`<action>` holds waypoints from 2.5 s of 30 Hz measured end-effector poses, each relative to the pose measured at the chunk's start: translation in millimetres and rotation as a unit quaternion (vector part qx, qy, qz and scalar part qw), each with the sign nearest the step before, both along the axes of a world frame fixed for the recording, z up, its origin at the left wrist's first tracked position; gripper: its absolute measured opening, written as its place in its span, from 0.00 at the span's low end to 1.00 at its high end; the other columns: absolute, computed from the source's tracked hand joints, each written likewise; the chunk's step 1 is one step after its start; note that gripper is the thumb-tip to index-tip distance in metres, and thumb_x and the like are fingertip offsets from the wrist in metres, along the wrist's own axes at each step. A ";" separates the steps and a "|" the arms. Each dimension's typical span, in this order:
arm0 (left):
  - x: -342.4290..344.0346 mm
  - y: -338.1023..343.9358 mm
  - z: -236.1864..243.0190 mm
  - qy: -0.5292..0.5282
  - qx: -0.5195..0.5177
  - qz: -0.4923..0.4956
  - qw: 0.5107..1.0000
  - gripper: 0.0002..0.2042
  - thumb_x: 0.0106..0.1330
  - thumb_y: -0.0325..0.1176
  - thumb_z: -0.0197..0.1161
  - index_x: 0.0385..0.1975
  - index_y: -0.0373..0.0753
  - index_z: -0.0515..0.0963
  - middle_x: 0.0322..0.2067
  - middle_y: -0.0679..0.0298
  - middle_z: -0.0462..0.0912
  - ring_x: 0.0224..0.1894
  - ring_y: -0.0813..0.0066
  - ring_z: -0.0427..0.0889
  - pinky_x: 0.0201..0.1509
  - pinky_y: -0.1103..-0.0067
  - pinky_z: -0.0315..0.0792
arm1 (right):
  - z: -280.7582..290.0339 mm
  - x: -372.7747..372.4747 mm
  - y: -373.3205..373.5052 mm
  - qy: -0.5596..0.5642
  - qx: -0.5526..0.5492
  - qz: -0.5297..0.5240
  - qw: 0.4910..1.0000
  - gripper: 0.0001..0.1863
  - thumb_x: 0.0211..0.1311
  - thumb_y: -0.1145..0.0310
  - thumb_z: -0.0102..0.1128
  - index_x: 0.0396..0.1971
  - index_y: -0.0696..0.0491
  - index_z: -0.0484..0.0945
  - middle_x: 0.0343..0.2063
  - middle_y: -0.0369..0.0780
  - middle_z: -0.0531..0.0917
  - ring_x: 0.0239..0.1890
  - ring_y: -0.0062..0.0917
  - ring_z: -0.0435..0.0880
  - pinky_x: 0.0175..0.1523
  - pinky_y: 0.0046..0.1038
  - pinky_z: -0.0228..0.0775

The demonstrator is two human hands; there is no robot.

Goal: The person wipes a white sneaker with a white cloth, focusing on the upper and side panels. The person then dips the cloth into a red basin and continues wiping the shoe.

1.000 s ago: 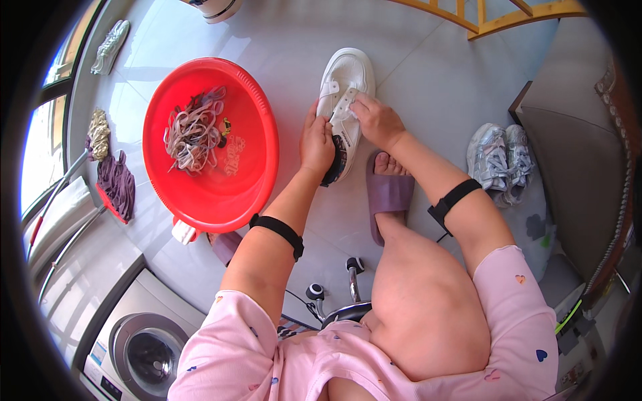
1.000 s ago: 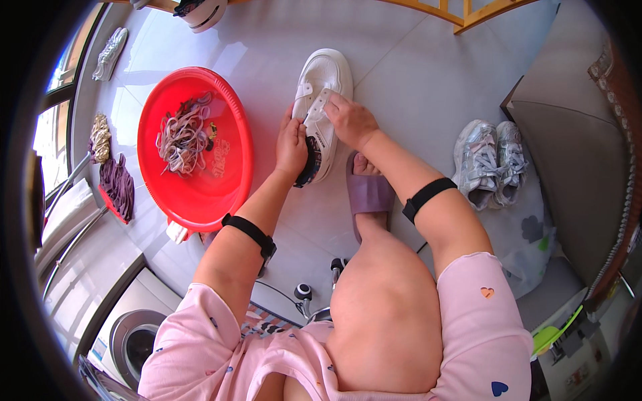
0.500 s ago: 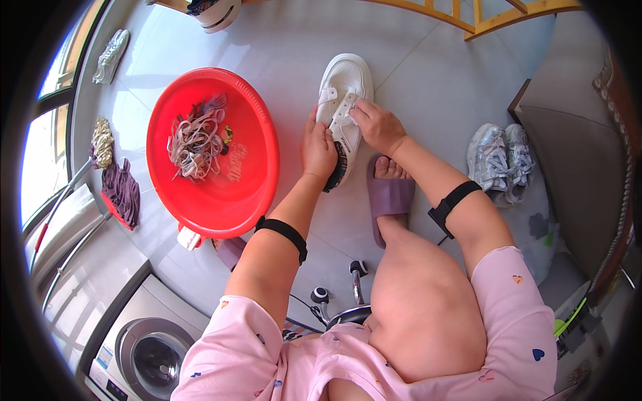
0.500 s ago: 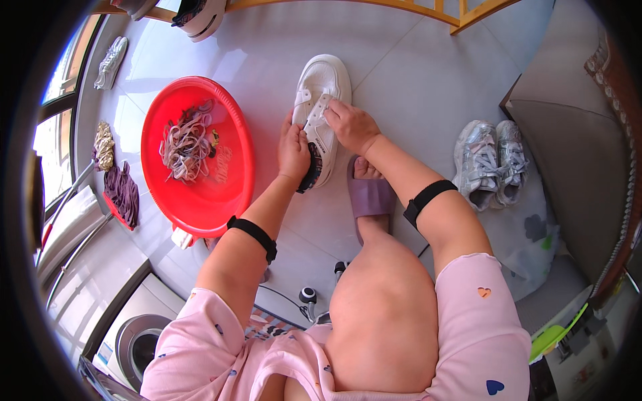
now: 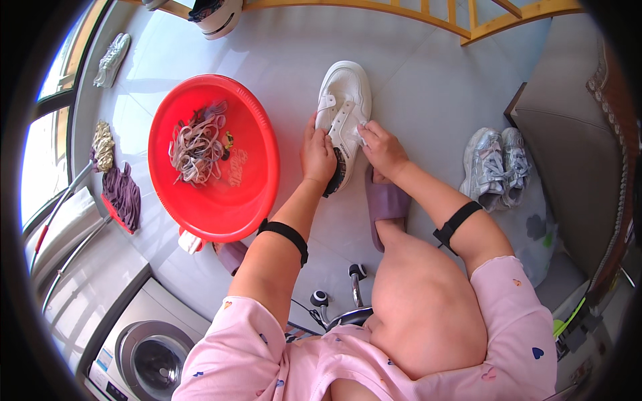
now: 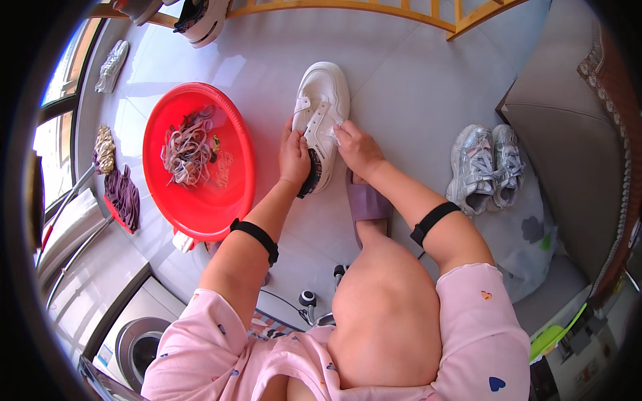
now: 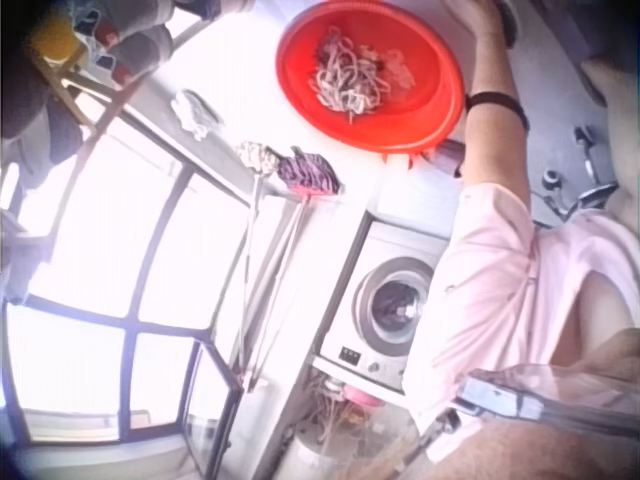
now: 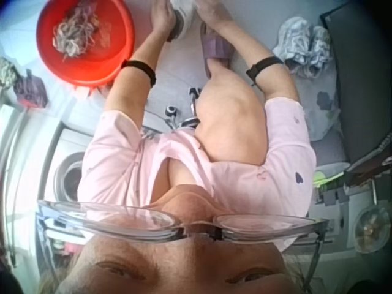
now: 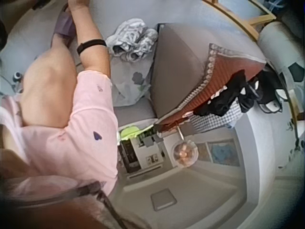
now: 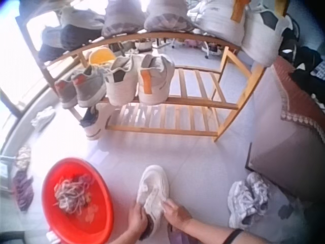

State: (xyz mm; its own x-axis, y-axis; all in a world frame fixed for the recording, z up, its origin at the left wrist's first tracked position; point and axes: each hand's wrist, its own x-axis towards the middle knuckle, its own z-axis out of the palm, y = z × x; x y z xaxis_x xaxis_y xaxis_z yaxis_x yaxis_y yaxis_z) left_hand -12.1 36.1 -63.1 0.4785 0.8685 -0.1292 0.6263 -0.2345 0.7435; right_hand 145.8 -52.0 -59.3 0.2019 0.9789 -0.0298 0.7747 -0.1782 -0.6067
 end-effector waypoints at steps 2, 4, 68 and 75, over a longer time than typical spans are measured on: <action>0.1 -1.6 0.1 -0.012 -0.002 0.002 1.000 0.06 0.67 0.27 0.50 0.35 0.33 0.73 0.66 0.59 0.63 0.57 0.54 0.73 0.54 0.67 0.71 | 6.4 3.5 -0.9 0.027 0.061 -0.001 0.998 0.16 0.53 0.75 0.58 0.45 0.58 0.78 0.39 0.42 0.76 0.37 0.38 0.82 0.42 0.35 0.78; 0.4 -1.5 -0.2 -0.015 -0.008 0.005 1.000 0.06 0.67 0.28 0.50 0.35 0.33 0.73 0.66 0.60 0.62 0.57 0.54 0.73 0.54 0.66 0.71 | 9.8 8.2 8.6 0.027 0.101 -0.008 0.994 0.16 0.54 0.76 0.57 0.46 0.59 0.77 0.40 0.42 0.76 0.38 0.38 0.82 0.42 0.35 0.78; 6.2 -1.3 13.6 -0.011 0.007 -0.003 1.000 0.04 0.63 0.25 0.52 0.32 0.32 0.72 0.64 0.50 0.63 0.54 0.47 0.73 0.55 0.63 0.69 | 1.6 20.5 51.5 -0.101 0.021 0.093 0.990 0.10 0.55 0.73 0.56 0.37 0.56 0.79 0.38 0.39 0.78 0.39 0.35 0.80 0.41 0.35 0.77; 5.3 -2.2 15.1 -0.007 0.013 -0.001 1.000 0.03 0.63 0.25 0.52 0.32 0.33 0.72 0.64 0.51 0.63 0.55 0.49 0.73 0.56 0.64 0.69 | 0.4 18.7 48.0 -0.125 0.002 0.085 0.989 0.12 0.55 0.72 0.57 0.40 0.56 0.78 0.38 0.39 0.77 0.40 0.35 0.80 0.42 0.35 0.77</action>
State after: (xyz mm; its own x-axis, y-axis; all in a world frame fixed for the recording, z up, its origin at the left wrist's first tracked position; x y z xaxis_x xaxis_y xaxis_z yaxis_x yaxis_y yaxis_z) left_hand -6.8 33.9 -48.0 0.4814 0.8708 -0.0997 0.6152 -0.2547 0.7461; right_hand 164.6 -4.0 -58.9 0.0344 0.9994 0.0047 0.9188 -0.0297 -0.3936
